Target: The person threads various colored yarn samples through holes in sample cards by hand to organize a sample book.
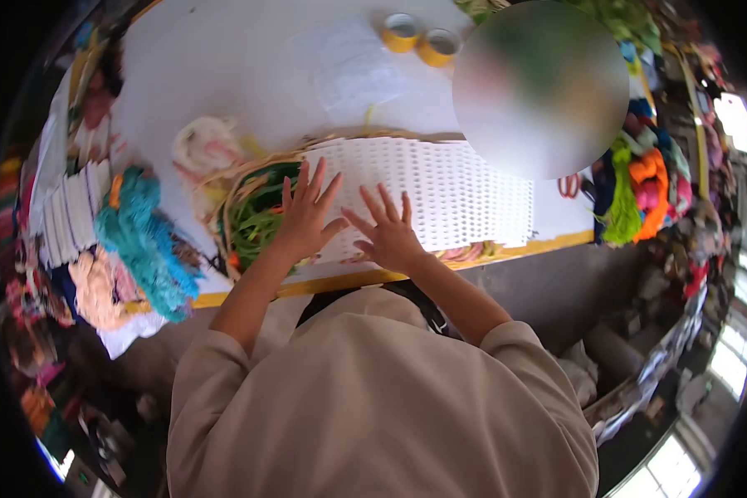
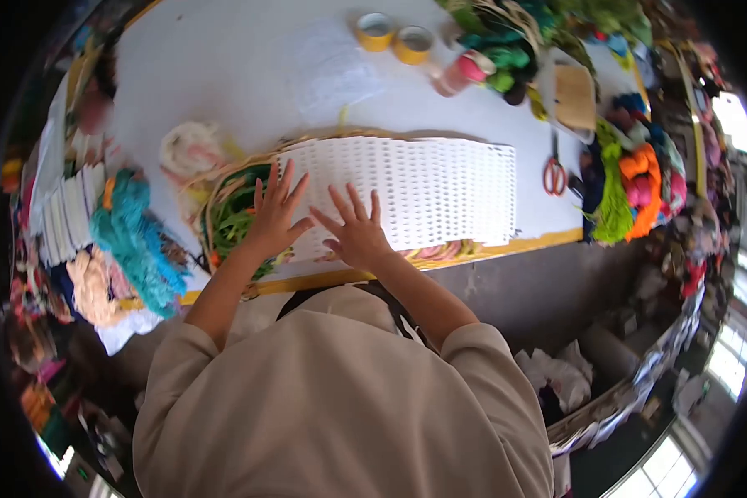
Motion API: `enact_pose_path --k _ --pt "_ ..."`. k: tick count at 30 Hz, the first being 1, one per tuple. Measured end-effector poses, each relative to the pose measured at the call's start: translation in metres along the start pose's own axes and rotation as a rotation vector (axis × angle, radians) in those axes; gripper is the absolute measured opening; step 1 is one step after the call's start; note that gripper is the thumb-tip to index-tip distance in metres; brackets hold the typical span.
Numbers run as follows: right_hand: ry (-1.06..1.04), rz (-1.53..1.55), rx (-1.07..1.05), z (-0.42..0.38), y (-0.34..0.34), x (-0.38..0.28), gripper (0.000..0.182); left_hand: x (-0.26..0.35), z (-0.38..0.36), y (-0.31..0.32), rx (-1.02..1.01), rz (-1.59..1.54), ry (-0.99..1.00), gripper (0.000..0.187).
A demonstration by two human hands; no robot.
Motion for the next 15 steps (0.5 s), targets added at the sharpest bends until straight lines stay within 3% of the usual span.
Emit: enact_pose_path --k 2,4,8,15 --pt "0.226 -0.055 0.085 -0.019 -0.023 0.034 0.074 0.016 0.008 0.030 -0.002 0.018 0.046 0.083" --pt "0.357 -0.114 0.114 -0.041 -0.016 0.079 0.077 0.028 0.006 0.057 -0.145 0.148 0.041 0.084" --pt "0.371 -0.065 -0.012 -0.061 0.018 0.121 0.079 0.028 -0.003 0.099 -0.221 0.247 0.005 0.084" --pt "0.316 0.065 -0.130 -0.099 0.016 0.109 0.077 0.059 -0.053 0.104 -0.269 0.268 -0.047 0.085"
Point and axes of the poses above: each hand's wrist, its own z-axis towards the middle knuckle, its own y-axis out of the palm, x = y × z, the point moved 4 cm from there along z, towards the middle knuckle, and after that the axes turned 10 degrees about x, right-handed, at the moved point
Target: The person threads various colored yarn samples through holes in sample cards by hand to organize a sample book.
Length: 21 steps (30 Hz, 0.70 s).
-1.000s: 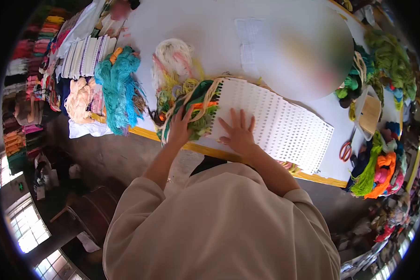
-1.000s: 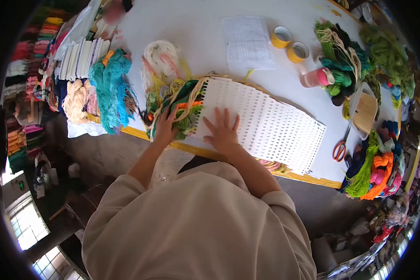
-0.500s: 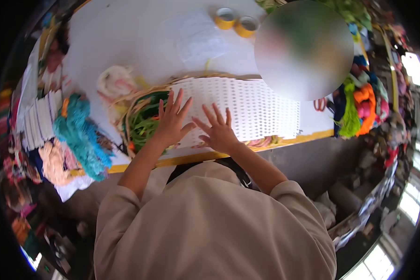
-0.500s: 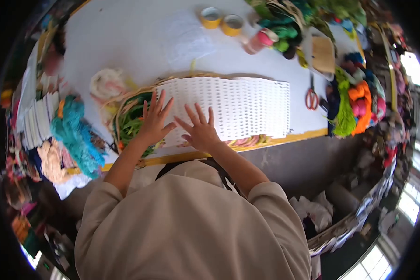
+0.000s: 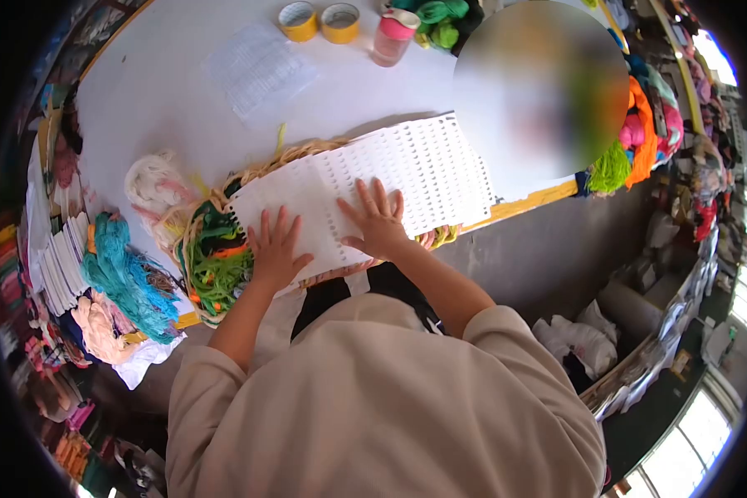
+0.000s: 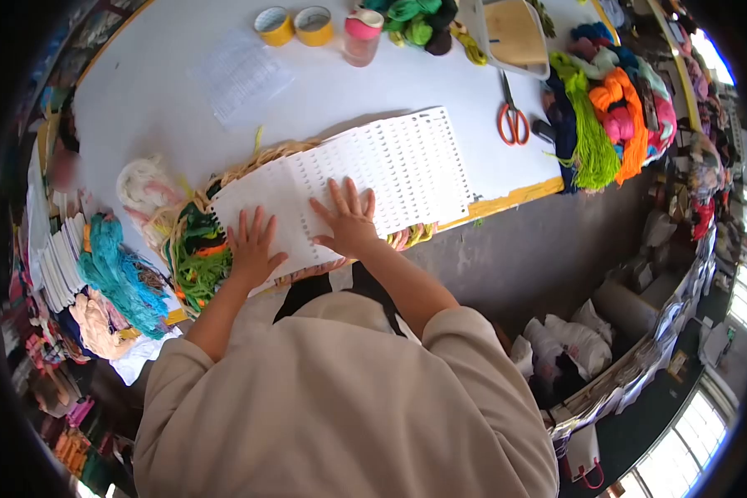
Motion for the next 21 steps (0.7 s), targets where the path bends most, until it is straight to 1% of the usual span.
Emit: enact_pose_path --k 1,2,3,4,5,6,7,8,9,11,13,15,16,18,20,21 --pt "-0.033 0.061 0.047 -0.008 -0.009 0.000 0.076 0.005 -0.007 -0.002 0.012 0.003 -0.012 0.084" --pt "-0.024 0.069 0.058 -0.017 -0.014 0.007 0.076 0.009 -0.010 -0.005 -0.004 -0.001 -0.030 0.083" --pt "0.013 0.179 0.158 -0.028 -0.024 0.019 0.074 0.011 -0.009 -0.009 0.000 0.010 -0.015 0.083" --pt "0.052 0.289 0.261 -0.042 -0.033 0.033 0.071 0.013 -0.005 -0.016 0.062 -0.016 -0.018 0.082" --pt "0.133 0.343 0.482 -0.061 -0.046 0.054 0.055 0.017 0.002 -0.020 0.124 -0.044 -0.020 0.082" --pt "0.328 0.434 0.496 -0.082 -0.046 0.083 0.046 0.031 0.018 -0.038 0.214 -0.088 0.009 0.079" --pt "0.519 0.527 0.504 -0.105 -0.040 0.114 0.038 0.044 0.039 -0.046 0.301 -0.179 0.080 0.076" --pt "0.864 0.809 0.507 -0.127 -0.021 0.150 0.027 0.056 0.066 -0.053 0.391 -0.269 0.149 0.073" --pt "1.054 0.951 0.500 -0.147 -0.001 0.185 0.027 0.075 0.100 -0.060 0.362 -0.358 0.161 0.062" --pt "1.350 1.487 0.588 -0.166 -0.007 0.207 0.030 0.118 0.172 -0.052 0.299 -0.518 0.184 0.048" --pt "1.343 1.563 0.614 -0.168 -0.003 0.222 0.034 0.164 0.240 -0.039 0.275 -0.482 0.288 0.041" --pt "1.388 1.784 0.578 -0.164 -0.004 0.222 0.032 0.194 0.300 -0.003 0.264 -0.414 0.259 0.039" --pt "1.393 1.795 0.580 -0.161 -0.002 0.224 0.032 0.209 0.323 0.004 0.257 -0.406 0.265 0.039" --pt "1.336 1.839 0.548 -0.155 0.001 0.228 0.031 0.230 0.354 0.025 -0.028 -0.323 0.094 0.035" --pt "1.357 1.873 0.574 -0.149 0.003 0.233 0.029 0.243 0.362 0.030 -0.069 -0.346 0.096 0.033" --pt "1.318 1.881 0.561 -0.143 0.003 0.239 0.031 0.252 0.367 0.035 -0.115 -0.361 0.104 0.031"
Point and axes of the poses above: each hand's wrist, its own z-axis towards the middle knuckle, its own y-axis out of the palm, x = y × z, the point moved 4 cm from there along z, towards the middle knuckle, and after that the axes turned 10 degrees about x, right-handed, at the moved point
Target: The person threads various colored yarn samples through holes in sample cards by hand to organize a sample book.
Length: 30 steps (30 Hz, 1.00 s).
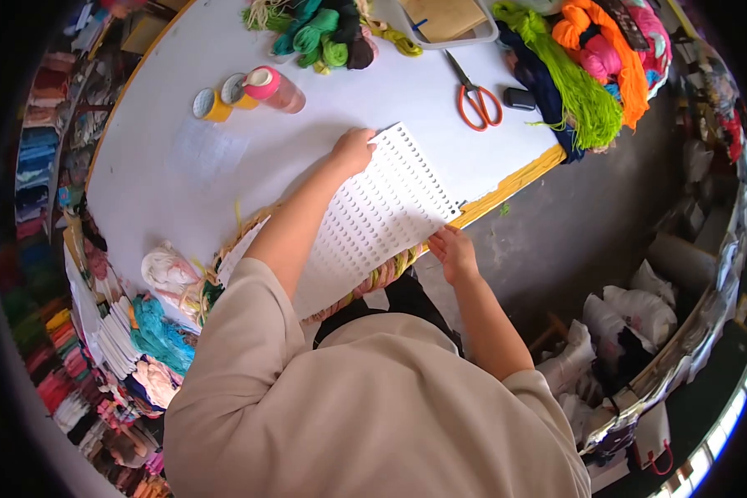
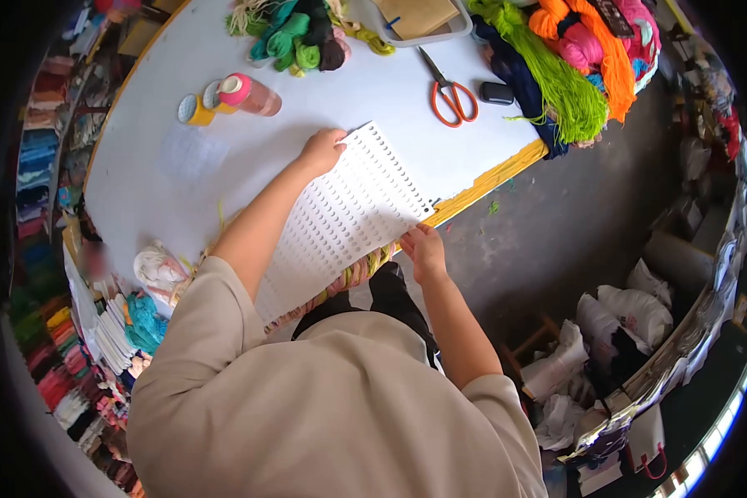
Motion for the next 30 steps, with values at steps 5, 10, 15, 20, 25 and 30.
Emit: enact_pose_path --k 5,10,15,20,25,30 --pt "-0.022 -0.116 0.052 -0.007 0.002 -0.006 0.037 -0.008 -0.003 0.005 0.087 -0.052 0.022 0.031" --pt "-0.982 -0.920 0.276 -0.006 -0.002 -0.063 0.052 0.010 -0.068 -0.035 0.340 0.048 0.295 0.038" --pt "-0.992 -1.185 0.188 0.025 0.042 -0.102 0.054 0.013 -0.198 -0.025 0.119 0.280 0.323 0.060" --pt "-0.747 -1.354 0.200 0.052 0.058 -0.110 0.048 -0.011 -0.247 0.009 0.015 0.226 0.211 0.075" --pt "-0.640 -1.330 0.148 0.062 0.058 -0.108 0.039 -0.010 -0.253 0.002 0.115 0.174 0.214 0.075" --pt "-0.598 -1.268 0.152 0.045 0.067 -0.106 0.033 -0.018 -0.259 0.007 0.187 0.187 0.264 0.075"
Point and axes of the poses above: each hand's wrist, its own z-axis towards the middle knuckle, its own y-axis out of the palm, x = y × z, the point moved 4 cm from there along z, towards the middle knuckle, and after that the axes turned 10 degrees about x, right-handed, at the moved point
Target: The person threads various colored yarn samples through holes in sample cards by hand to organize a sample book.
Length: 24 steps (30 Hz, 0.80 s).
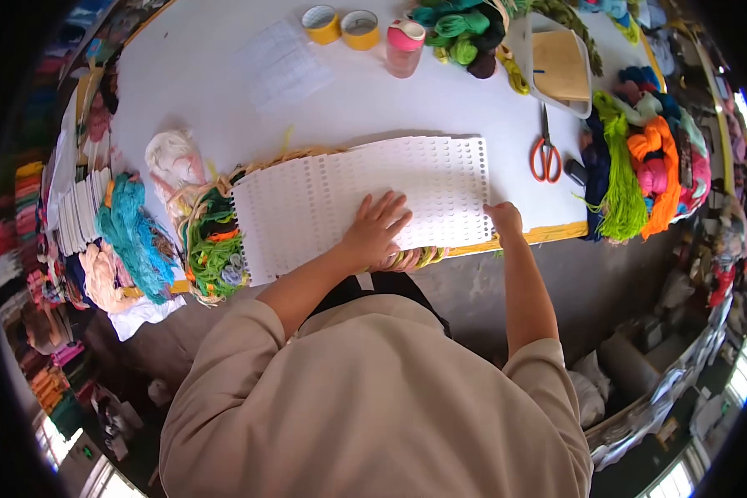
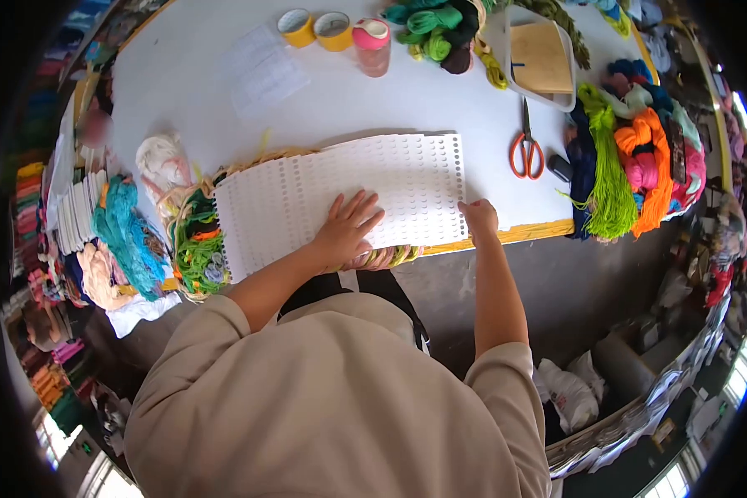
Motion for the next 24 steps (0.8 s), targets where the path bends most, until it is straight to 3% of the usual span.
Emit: enact_pose_path --k 3,7,9,13,15,17,19,20,24 --pt "0.102 0.067 -0.055 0.002 0.002 0.004 0.034 -0.002 -0.004 0.004 -0.037 -0.027 -0.024 0.076" --pt "0.055 0.161 0.027 -0.003 -0.004 0.002 0.039 -0.004 -0.005 0.003 -0.037 -0.024 -0.025 0.076" --pt "-0.136 0.113 -0.110 -0.011 -0.004 -0.006 0.041 -0.004 -0.004 0.000 -0.051 -0.053 -0.029 0.076" --pt "-0.300 0.374 -0.231 -0.069 -0.010 -0.051 0.035 -0.001 -0.020 -0.046 0.088 -0.194 -0.078 0.070" --pt "-0.503 0.477 -0.309 -0.101 0.001 -0.074 0.033 -0.007 -0.041 -0.070 0.161 -0.214 -0.143 0.065" --pt "-0.803 0.260 -0.203 -0.122 0.023 -0.090 0.028 -0.022 -0.068 -0.087 0.231 -0.215 -0.208 0.062" --pt "-0.798 0.193 -0.220 -0.131 0.059 -0.087 0.025 -0.036 -0.097 -0.108 0.330 -0.197 -0.246 0.057" --pt "-0.941 -0.036 -0.119 -0.133 0.077 -0.087 0.025 -0.045 -0.113 -0.116 0.344 -0.182 -0.284 0.057" --pt "-0.911 -0.369 -0.066 -0.148 0.098 -0.114 0.023 -0.081 -0.182 -0.132 0.424 -0.190 -0.532 0.051"
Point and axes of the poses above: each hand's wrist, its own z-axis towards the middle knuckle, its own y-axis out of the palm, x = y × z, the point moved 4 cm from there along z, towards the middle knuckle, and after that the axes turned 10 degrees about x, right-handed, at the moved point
